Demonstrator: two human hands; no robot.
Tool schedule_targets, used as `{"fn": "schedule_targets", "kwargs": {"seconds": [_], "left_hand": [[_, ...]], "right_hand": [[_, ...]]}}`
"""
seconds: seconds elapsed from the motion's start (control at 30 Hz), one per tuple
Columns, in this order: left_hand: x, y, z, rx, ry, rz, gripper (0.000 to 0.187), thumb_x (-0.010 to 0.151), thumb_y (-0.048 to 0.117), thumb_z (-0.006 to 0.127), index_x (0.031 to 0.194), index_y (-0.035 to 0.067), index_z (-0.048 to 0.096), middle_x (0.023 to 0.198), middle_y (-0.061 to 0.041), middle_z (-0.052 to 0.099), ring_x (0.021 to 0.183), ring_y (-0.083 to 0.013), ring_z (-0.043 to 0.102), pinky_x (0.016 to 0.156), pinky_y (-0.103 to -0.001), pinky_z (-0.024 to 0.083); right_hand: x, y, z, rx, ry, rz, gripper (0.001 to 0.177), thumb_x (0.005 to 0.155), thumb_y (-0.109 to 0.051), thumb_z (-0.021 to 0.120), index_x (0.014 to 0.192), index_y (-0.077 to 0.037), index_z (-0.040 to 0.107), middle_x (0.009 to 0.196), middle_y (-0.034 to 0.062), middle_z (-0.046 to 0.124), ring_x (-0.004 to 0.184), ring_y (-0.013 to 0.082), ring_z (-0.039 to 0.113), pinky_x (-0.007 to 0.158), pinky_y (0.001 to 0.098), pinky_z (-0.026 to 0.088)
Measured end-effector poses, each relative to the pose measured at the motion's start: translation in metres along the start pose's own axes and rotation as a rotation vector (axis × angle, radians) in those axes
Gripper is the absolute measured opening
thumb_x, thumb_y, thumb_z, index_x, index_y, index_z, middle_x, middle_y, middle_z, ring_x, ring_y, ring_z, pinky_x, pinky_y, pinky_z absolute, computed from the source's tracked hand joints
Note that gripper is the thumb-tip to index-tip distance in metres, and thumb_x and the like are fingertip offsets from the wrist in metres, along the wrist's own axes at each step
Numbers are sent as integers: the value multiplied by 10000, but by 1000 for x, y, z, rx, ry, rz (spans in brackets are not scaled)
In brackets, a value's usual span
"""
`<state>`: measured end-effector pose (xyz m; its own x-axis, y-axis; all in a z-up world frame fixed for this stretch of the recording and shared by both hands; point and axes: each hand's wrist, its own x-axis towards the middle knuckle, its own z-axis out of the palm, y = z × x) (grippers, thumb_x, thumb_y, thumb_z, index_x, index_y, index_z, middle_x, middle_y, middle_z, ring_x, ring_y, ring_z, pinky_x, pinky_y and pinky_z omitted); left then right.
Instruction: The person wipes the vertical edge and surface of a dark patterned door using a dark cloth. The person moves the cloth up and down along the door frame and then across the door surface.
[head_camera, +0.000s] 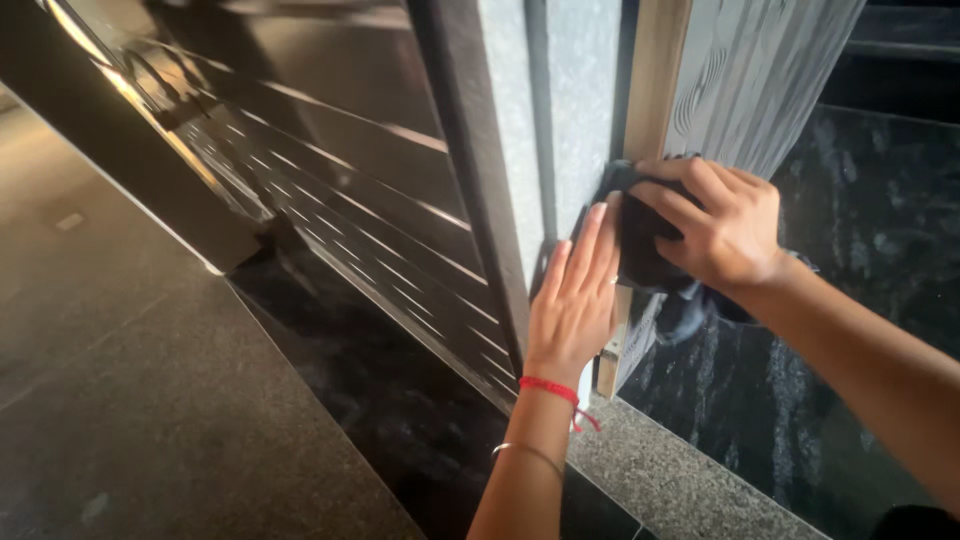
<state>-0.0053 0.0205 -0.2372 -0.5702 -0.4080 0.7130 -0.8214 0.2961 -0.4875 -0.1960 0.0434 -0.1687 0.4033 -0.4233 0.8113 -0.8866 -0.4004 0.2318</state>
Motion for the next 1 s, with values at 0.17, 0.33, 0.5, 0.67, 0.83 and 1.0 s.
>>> {"fn": "schedule_targets", "kwargs": {"seconds": [0.17, 0.33, 0.5, 0.67, 0.83, 1.0], "left_hand": [[-18, 15, 20, 159, -29, 8, 614, 1030, 364, 367, 1607, 163, 429, 1728, 6, 282, 1596, -147, 176, 1277, -482, -49], [-17, 16, 34, 263, 61, -24, 672, 1020, 369, 358, 1653, 149, 399, 1727, 21, 275, 1597, -143, 178, 1292, -524, -67], [-35, 30, 40, 148, -6, -37, 627, 1047, 355, 344, 1639, 157, 391, 1731, 36, 268, 1593, -120, 170, 1289, -502, -98], [-60, 36, 48, 130, -53, 43, 662, 1012, 379, 365, 1615, 104, 380, 1725, 17, 257, 1591, -125, 140, 1255, -533, -80], [-66, 39, 45, 21, -118, 37, 728, 960, 351, 436, 1634, 83, 366, 1729, -2, 256, 1590, -132, 127, 1256, -486, -31], [-74, 38, 43, -45, -151, 72, 695, 996, 324, 457, 1634, 64, 365, 1739, -8, 249, 1600, -133, 126, 1304, -436, 67]], "right_hand": [[-52, -4, 48, -8, 53, 41, 683, 479, -146, 820, 1160, -165, 778, 1176, 108, 633, 892, 271, 650, 718, 402, 551], [-113, -37, 87, 66, -187, 312, 656, 462, -141, 831, 1100, -288, 785, 1108, 98, 589, 926, 278, 632, 723, 410, 551], [-119, -28, 89, 59, -338, 187, 713, 487, -197, 857, 1190, -290, 780, 1119, 76, 607, 907, 244, 654, 673, 384, 527], [-100, -28, 86, 5, -223, 227, 652, 478, -196, 877, 1119, -240, 766, 1223, 65, 620, 880, 258, 637, 728, 401, 528], [-112, -35, 98, 74, -138, 171, 635, 490, -133, 836, 1117, -164, 735, 1170, 62, 588, 972, 259, 652, 794, 398, 551], [-130, -45, 102, 54, -313, 269, 617, 517, -114, 852, 1119, -208, 756, 1135, 59, 577, 886, 261, 651, 730, 377, 562]]}}
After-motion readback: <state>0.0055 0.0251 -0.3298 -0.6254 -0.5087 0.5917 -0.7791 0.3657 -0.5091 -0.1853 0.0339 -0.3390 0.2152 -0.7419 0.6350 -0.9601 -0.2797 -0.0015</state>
